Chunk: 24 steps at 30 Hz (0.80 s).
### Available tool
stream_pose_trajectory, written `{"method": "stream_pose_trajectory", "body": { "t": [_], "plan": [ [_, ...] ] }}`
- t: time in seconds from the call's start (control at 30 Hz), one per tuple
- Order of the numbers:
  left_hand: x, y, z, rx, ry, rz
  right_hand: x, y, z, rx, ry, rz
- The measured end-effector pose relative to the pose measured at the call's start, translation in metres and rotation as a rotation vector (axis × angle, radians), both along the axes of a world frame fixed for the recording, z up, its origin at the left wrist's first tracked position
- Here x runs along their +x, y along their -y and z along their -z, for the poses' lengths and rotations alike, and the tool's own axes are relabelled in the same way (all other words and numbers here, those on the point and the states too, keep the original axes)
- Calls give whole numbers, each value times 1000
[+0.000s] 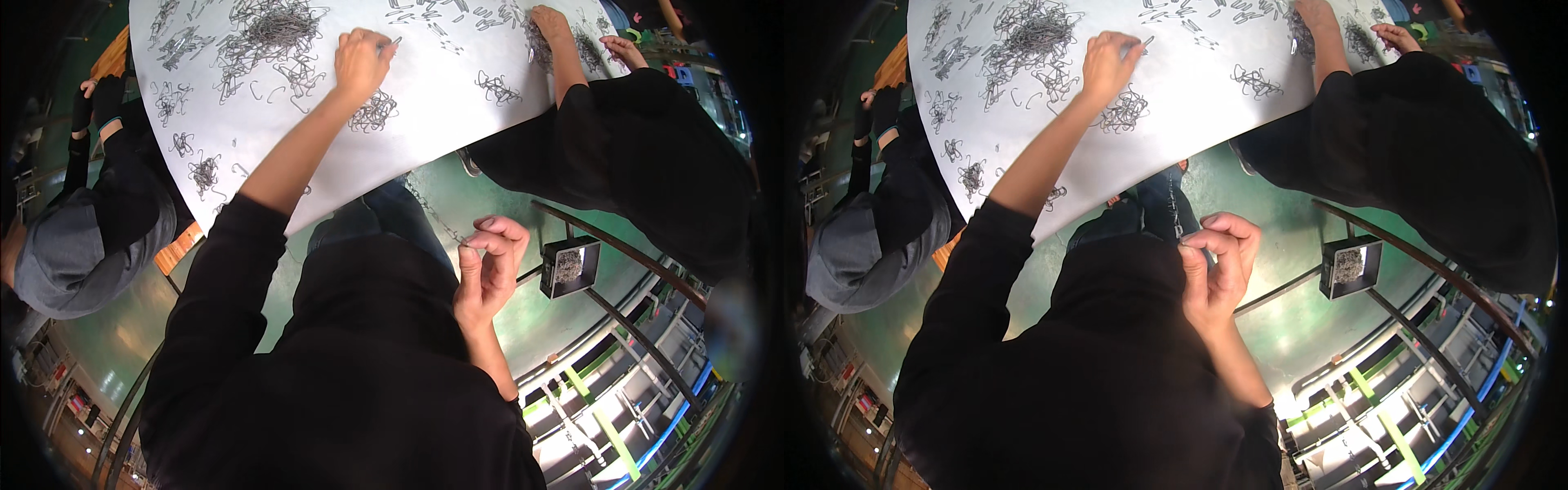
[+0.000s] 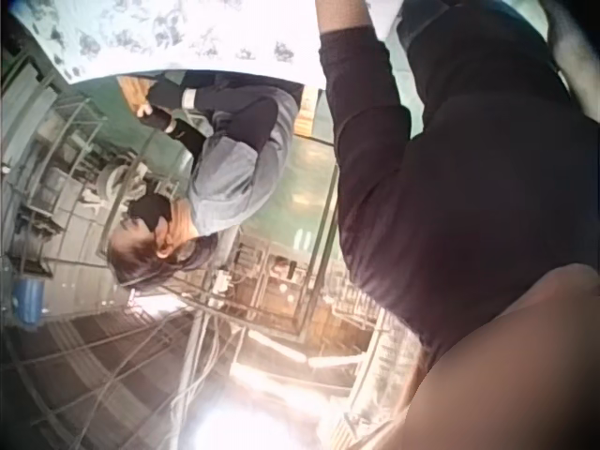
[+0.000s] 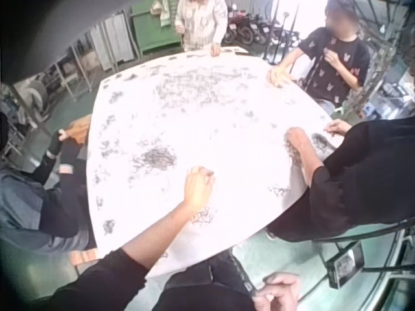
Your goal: The person picks up small metal wire pieces from a large white sheet and links them together by hand to form a chain. They periodically place the assembled chain onto a nearby metal rack. The task is performed alongside other workers in a factory setting.
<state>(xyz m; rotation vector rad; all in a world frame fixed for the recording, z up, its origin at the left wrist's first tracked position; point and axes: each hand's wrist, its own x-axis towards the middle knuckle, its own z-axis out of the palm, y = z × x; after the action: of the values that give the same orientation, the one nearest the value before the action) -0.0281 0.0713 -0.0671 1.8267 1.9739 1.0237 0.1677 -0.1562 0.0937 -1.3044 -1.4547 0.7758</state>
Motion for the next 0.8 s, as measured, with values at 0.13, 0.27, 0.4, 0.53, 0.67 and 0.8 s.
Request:
{"method": "stream_pose_trajectory", "body": {
  "t": [0.13, 0.27, 0.4, 0.53, 0.67, 0.8],
  "plan": [
    [10, -43, 11, -229, -278, -14, 3, -7, 3, -3, 14, -40],
    [12, -44, -3, -275, -191, 129, 4, -13, 6, -20, 39, -59],
    [16, 11, -40, -291, 324, 240, -1, -19, 12, 13, 62, -45],
    [16, 91, -98, -591, 917, 401, -11, -21, 19, 36, 111, -12],
    [10, 148, -144, -639, 988, 430, -25, -15, 23, 51, 86, 21],
    [3, 180, -161, -621, 975, 436, -36, -3, 25, 66, 51, 37]
  ]
}}
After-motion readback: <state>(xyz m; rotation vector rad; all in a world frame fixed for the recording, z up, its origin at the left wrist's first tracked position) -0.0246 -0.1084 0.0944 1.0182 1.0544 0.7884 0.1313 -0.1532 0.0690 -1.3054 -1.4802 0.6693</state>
